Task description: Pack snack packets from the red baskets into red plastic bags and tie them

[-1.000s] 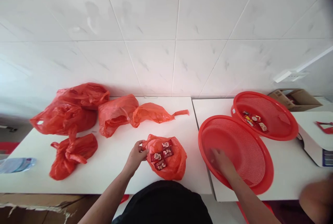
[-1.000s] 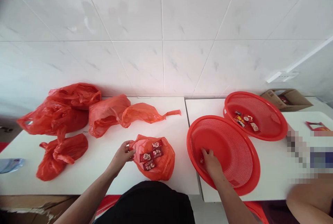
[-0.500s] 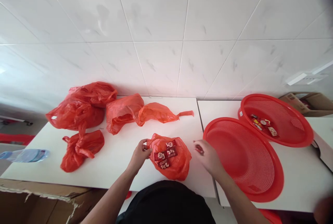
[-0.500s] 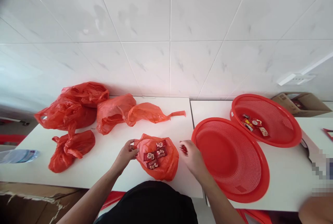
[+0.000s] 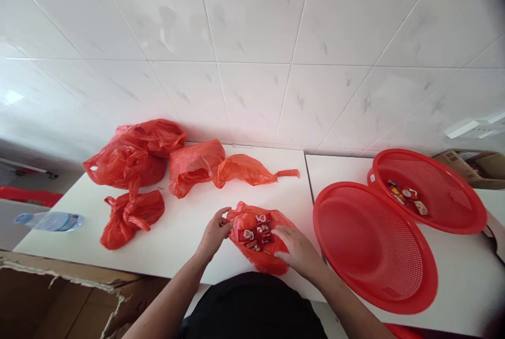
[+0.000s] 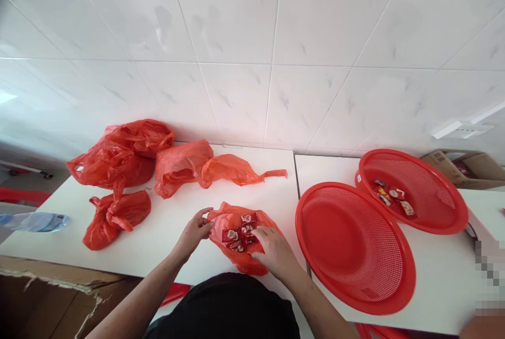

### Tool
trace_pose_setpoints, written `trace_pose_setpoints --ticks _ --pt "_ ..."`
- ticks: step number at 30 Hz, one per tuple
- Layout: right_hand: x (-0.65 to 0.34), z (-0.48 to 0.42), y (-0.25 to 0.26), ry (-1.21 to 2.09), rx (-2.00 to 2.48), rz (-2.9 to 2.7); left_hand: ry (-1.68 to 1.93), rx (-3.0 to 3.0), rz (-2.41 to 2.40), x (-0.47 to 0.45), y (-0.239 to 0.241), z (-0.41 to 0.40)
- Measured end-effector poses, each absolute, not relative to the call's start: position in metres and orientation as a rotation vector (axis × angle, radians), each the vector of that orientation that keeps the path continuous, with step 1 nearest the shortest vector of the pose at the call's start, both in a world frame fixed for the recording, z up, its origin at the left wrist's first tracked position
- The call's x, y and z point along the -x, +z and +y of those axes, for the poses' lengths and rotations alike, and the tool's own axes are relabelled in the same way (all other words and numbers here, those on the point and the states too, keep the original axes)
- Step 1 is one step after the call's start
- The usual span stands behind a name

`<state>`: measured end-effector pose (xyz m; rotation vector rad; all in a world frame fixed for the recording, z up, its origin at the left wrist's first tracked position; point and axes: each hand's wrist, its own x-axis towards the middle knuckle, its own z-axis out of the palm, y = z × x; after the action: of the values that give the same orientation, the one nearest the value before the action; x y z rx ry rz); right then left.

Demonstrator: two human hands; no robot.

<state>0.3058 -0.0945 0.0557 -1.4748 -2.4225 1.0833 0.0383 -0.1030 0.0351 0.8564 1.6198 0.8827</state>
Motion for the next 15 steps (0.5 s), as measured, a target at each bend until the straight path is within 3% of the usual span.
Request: trace_pose_setpoints --ticks 9,15 --pt "-0.349 -0.121 0.034 0.438 1.551 -2.708 0.800 -1.058 1.740 -0.027 0.031 -0.100" --pt "-0.343 -0.106 0.071 0.616 1.556 -2.081 0.971 -1.085 1.873 -0.021 0.065 -0.097"
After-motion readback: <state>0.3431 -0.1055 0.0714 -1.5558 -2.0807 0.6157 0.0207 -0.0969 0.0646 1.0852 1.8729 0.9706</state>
